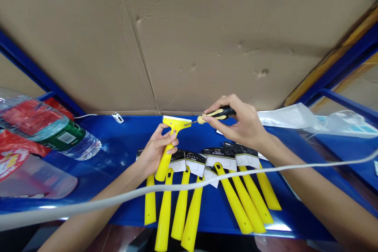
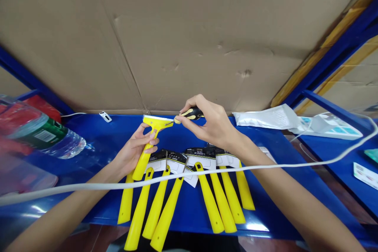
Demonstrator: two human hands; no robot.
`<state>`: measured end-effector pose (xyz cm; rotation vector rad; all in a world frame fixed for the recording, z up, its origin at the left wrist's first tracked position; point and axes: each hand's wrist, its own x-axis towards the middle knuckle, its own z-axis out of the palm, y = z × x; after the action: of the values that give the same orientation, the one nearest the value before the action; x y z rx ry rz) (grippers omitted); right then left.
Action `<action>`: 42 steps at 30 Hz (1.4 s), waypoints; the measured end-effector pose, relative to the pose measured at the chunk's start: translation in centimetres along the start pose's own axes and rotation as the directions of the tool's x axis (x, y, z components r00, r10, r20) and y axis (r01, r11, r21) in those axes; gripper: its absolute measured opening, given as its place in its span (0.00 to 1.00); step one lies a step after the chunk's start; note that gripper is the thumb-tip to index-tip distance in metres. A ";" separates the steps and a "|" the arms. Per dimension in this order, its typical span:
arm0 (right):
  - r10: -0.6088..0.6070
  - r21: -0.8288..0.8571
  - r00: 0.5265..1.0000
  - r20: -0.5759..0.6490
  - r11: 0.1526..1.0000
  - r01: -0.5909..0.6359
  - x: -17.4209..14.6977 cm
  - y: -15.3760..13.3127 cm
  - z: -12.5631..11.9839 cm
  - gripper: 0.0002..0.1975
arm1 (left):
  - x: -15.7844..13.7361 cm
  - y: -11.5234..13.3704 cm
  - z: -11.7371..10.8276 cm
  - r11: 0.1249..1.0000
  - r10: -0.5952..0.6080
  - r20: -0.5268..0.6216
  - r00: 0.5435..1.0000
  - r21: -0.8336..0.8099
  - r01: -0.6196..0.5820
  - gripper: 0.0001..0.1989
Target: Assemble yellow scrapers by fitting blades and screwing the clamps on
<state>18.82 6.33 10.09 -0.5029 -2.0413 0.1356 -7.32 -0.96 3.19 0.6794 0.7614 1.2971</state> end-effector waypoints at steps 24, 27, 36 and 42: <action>-0.199 0.130 0.953 0.227 0.976 0.173 -0.5 -0.9 0.2 0.16 | 0.1 -0.5 -0.3 0.997 0.028 0.014 1.000 0.078 -0.029 0.25; -0.213 0.081 0.965 0.155 0.976 0.202 -0.4 -0.8 0.4 0.12 | 0.2 -0.6 -0.5 0.997 0.041 0.006 0.999 0.071 -0.042 0.26; -0.206 0.048 0.973 0.101 0.978 0.202 -0.6 -0.8 0.4 0.10 | 0.1 -0.4 -0.1 0.997 0.046 -0.014 0.999 0.069 -0.045 0.28; -0.185 0.104 0.969 0.165 0.980 0.170 -0.7 -0.9 0.3 0.14 | 0.0 0.1 0.1 0.996 0.064 -0.035 0.997 0.057 -0.062 0.30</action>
<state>18.54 5.27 9.66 -0.2577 -2.2289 0.1660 -7.24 -0.95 3.31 0.7316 0.8143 1.3532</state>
